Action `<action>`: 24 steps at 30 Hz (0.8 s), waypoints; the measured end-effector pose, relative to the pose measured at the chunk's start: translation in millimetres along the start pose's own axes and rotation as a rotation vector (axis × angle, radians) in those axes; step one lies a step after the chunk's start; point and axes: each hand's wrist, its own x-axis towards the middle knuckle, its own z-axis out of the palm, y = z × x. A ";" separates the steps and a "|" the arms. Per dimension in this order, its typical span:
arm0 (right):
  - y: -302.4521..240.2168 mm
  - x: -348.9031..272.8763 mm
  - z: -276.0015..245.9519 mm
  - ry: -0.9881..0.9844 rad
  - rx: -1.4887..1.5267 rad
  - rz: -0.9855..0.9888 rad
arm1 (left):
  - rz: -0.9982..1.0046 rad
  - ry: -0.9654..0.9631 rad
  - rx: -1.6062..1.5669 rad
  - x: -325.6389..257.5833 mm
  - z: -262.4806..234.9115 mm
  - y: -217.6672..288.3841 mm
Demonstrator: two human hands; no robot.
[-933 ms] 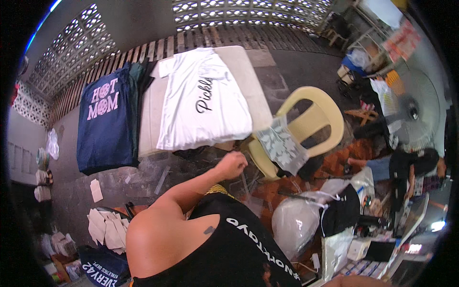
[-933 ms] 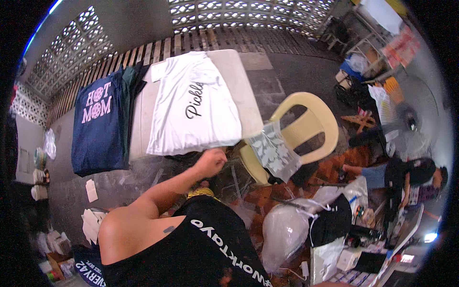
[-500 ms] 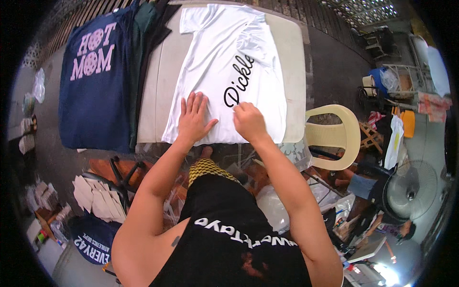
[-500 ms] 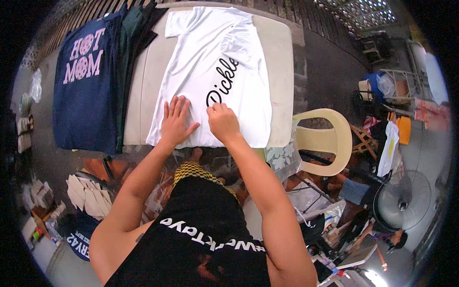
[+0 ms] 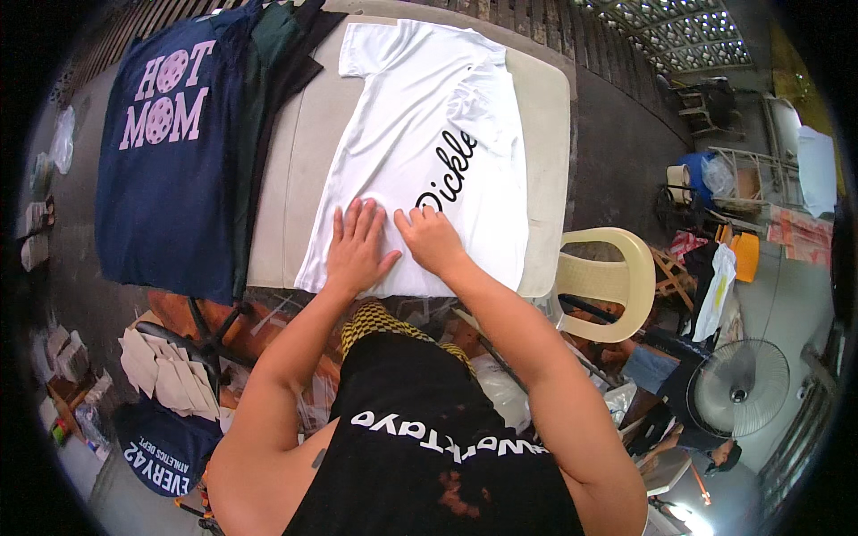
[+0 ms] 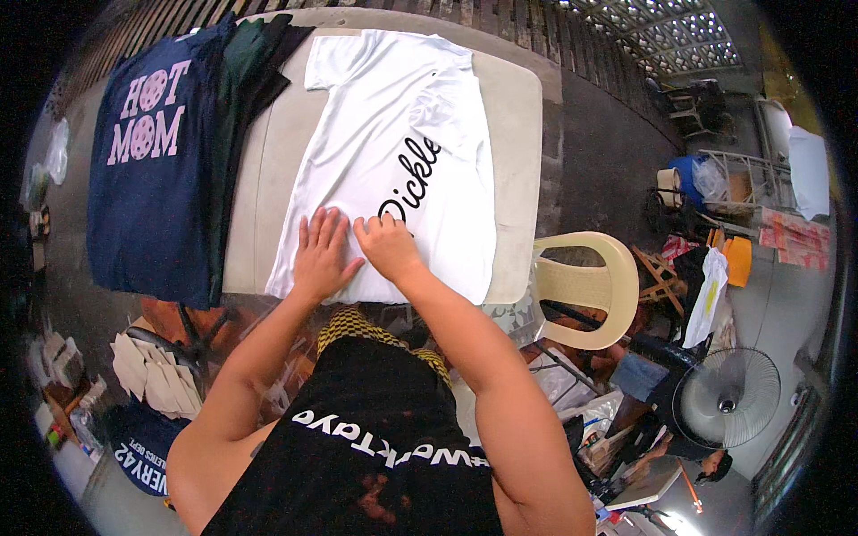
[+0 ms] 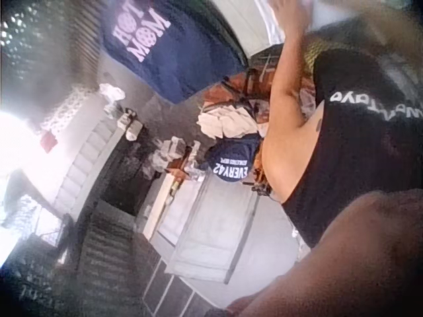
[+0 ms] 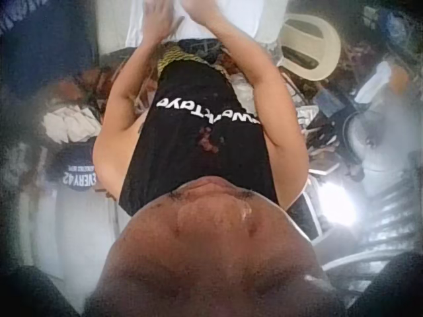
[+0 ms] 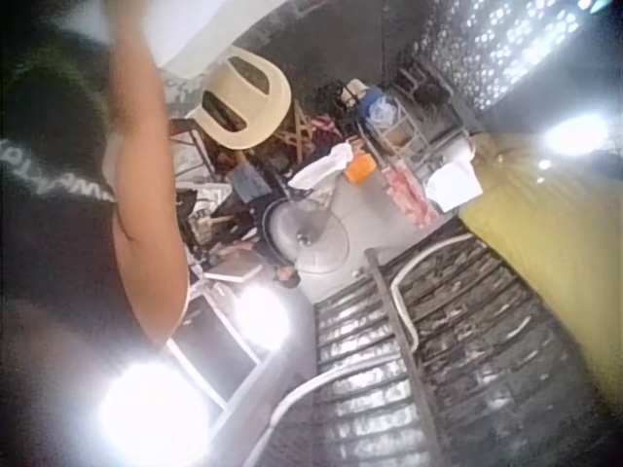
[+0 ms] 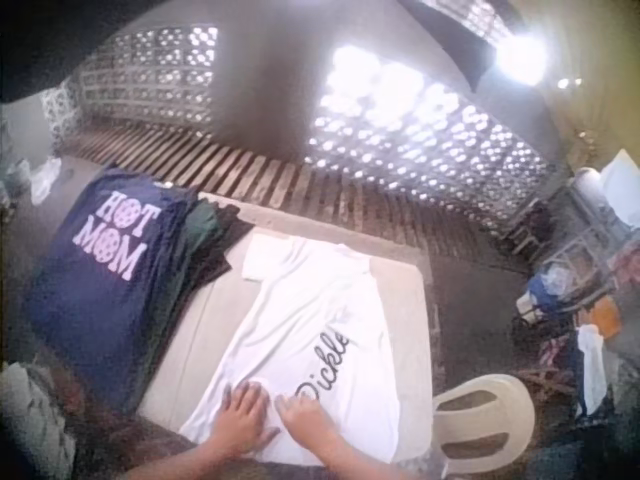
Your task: The person aligns a black shirt on a heat press, uses scissors to cut a circular graphic from a sheet, positions the graphic on the shirt, and then arranges a pair of black shorts on the heat press.
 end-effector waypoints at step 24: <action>279.3 -192.4 -43.3 0.491 0.458 1.198 | 0.115 0.111 0.014 177.6 -26.2 -2.5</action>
